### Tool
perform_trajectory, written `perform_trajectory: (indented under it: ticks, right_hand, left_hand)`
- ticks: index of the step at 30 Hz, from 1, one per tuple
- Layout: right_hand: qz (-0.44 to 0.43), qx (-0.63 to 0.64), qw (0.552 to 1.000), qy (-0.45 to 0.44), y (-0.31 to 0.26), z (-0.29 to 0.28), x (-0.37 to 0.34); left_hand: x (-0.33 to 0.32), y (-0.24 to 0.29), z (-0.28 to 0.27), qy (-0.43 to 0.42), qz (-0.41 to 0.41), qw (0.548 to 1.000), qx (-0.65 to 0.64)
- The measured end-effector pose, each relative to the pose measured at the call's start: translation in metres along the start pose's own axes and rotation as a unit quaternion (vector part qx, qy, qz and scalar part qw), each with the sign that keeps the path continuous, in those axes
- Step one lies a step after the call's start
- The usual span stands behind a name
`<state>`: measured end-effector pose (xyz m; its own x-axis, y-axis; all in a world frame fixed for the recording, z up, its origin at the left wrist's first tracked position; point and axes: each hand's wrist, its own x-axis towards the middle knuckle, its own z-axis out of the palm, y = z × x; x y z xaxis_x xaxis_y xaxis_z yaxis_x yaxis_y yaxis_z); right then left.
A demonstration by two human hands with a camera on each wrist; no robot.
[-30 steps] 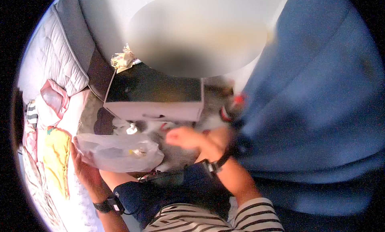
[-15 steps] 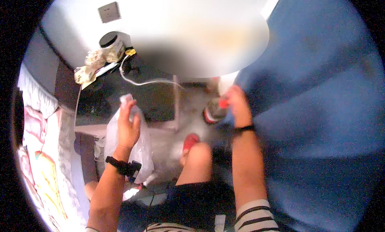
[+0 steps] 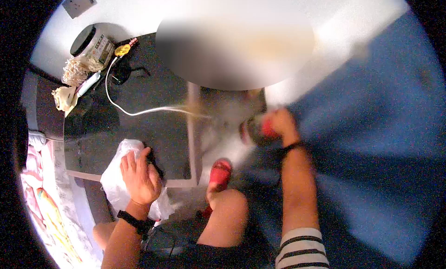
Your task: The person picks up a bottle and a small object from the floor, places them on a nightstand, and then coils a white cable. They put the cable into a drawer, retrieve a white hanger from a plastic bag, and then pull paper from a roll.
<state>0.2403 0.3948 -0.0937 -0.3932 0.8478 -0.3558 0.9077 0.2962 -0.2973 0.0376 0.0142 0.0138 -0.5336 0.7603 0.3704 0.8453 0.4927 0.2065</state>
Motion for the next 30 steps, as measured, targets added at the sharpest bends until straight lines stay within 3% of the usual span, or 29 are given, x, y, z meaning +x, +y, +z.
perform_trajectory:
  ticks: [2, 4, 6, 8, 10, 15, 16, 18, 20, 22, 26, 30]
  right_hand:
    - [-0.080, -0.026, 0.995, -0.053, 0.016, 0.002, 0.008]
    - [-0.071, 0.051, 0.992, -0.093, 0.018, 0.006, 0.014]
    - [0.037, 0.231, 0.965, -0.117, 0.019, 0.016, 0.018]
    - [-0.070, 0.183, 0.976, -0.096, 0.030, 0.028, 0.035]
    - [-0.087, 0.193, 0.974, -0.081, 0.033, 0.031, 0.048]
    - [0.054, 0.328, 0.941, -0.062, -0.009, 0.001, 0.056]
    - [0.050, 0.386, 0.919, -0.061, -0.009, 0.004, 0.065]
    - [-0.069, 0.236, 0.969, -0.001, 0.021, 0.025, 0.123]
    - [-0.099, 0.167, 0.981, 0.028, 0.025, 0.031, 0.145]
    - [-0.042, 0.185, 0.981, 0.027, -0.004, 0.013, 0.135]
    - [-0.040, 0.146, 0.988, 0.008, -0.031, 0.001, 0.118]
    - [-0.078, 0.124, 0.988, -0.054, 0.005, 0.008, 0.146]
  left_hand:
    - [0.001, 0.000, 0.000, -0.003, 0.002, 1.000, 0.000]
    - [0.001, 0.002, -0.001, -0.005, -0.002, 1.000, 0.000]
    - [0.001, 0.001, -0.001, -0.010, -0.003, 1.000, -0.002]
    - [0.000, 0.000, 0.000, -0.009, -0.001, 1.000, -0.001]
    - [-0.001, -0.001, 0.001, -0.011, 0.001, 1.000, 0.000]
    - [0.000, -0.002, 0.002, -0.002, 0.007, 1.000, -0.001]
    - [0.000, -0.002, 0.003, -0.001, 0.009, 1.000, -0.003]
    - [0.001, -0.002, 0.004, 0.001, 0.013, 1.000, -0.009]
    - [0.001, -0.002, 0.005, -0.003, 0.016, 1.000, -0.007]
    - [0.001, -0.002, 0.004, -0.005, 0.018, 1.000, -0.005]
    - [-0.001, -0.002, 0.004, -0.024, 0.014, 1.000, 0.005]
    - [-0.003, -0.004, 0.006, -0.015, 0.022, 1.000, 0.009]
